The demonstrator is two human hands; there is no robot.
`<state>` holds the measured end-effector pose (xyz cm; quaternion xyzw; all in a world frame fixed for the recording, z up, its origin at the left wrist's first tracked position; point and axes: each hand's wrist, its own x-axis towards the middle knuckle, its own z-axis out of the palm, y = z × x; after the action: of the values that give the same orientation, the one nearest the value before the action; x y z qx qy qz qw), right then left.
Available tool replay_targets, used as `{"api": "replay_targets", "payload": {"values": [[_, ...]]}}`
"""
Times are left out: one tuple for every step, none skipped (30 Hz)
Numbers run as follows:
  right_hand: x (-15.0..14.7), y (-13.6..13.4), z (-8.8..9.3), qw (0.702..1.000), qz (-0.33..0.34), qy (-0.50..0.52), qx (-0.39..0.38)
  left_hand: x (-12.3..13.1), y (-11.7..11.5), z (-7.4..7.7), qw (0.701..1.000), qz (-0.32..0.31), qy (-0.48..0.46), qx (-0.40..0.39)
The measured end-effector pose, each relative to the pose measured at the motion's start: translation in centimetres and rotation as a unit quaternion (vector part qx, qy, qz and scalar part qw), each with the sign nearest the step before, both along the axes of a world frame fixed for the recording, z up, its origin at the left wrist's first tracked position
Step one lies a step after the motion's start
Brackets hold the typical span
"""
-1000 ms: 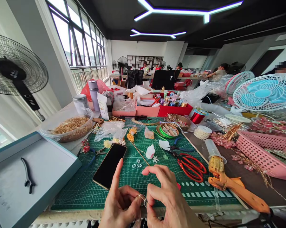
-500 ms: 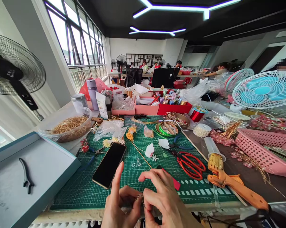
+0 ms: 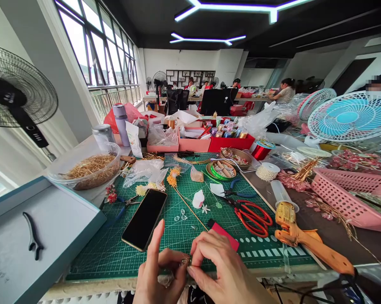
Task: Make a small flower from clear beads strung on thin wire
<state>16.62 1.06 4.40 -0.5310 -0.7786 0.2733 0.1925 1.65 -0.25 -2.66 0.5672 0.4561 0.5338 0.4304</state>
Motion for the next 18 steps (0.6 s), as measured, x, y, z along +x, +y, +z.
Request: {"api": "replay_targets", "payload": {"values": [[0.0,0.0,0.0,1.000,0.006,0.001,-0.002,0.0,0.0,0.0,1.000,0.003,-0.002,-0.002],[0.0,0.0,0.1,1.000,0.014,0.003,0.001,-0.1,0.0,-0.1,1.000,0.003,-0.005,-0.005],[0.1,0.0,0.0,1.000,0.022,0.004,0.006,-0.1,0.0,-0.1,1.000,0.002,-0.008,-0.009],[0.1,0.0,-0.1,0.999,0.030,0.002,0.013,-0.1,0.0,-0.1,1.000,-0.001,-0.011,-0.012],[0.2,0.0,-0.2,0.999,0.036,-0.001,0.020,-0.2,0.0,0.0,1.000,-0.003,-0.012,-0.013],[0.2,0.0,-0.4,0.999,0.039,-0.001,0.026,-0.2,0.0,0.0,1.000,-0.006,-0.013,-0.013],[0.3,0.0,-0.6,0.999,0.037,0.003,0.028,-0.2,0.0,0.0,1.000,-0.008,-0.014,-0.013],[0.3,0.0,-0.7,0.999,0.032,0.012,0.027,-0.2,-0.1,0.0,1.000,-0.007,-0.014,-0.012],[0.3,0.0,-0.8,0.999,0.026,0.022,0.024,-0.2,-0.1,0.0,1.000,-0.005,-0.015,-0.010],[0.3,0.0,-0.8,0.999,0.019,0.031,0.017,-0.2,-0.1,0.0,1.000,-0.002,-0.016,-0.009],[0.3,0.0,-0.7,0.999,0.015,0.039,0.004,-0.2,-0.1,0.0,1.000,0.003,-0.015,-0.009],[0.3,0.1,-0.5,0.999,0.014,0.044,-0.013,-0.2,-0.1,0.1,1.000,0.012,-0.008,-0.009],[0.3,0.2,-0.2,0.998,0.018,0.048,-0.031,-0.2,-0.2,0.1,1.000,0.021,0.003,-0.009],[0.4,0.2,0.2,0.997,0.023,0.051,-0.050,-0.2,-0.2,0.1,1.000,0.025,0.013,-0.008],[0.4,0.3,0.6,0.996,0.027,0.054,-0.067,-0.3,-0.1,0.2,0.999,0.022,0.023,-0.005],[0.4,0.4,1.1,0.995,0.028,0.058,-0.082,-0.3,-0.1,0.2,1.000,0.013,0.029,-0.001],[0.5,0.5,1.4,0.993,0.027,0.061,-0.094,-0.3,-0.1,0.1,0.999,-0.002,0.031,0.005],[0.5,0.6,1.7,0.992,0.025,0.064,-0.106,-0.4,-0.1,0.0,0.999,-0.020,0.031,0.013]]}}
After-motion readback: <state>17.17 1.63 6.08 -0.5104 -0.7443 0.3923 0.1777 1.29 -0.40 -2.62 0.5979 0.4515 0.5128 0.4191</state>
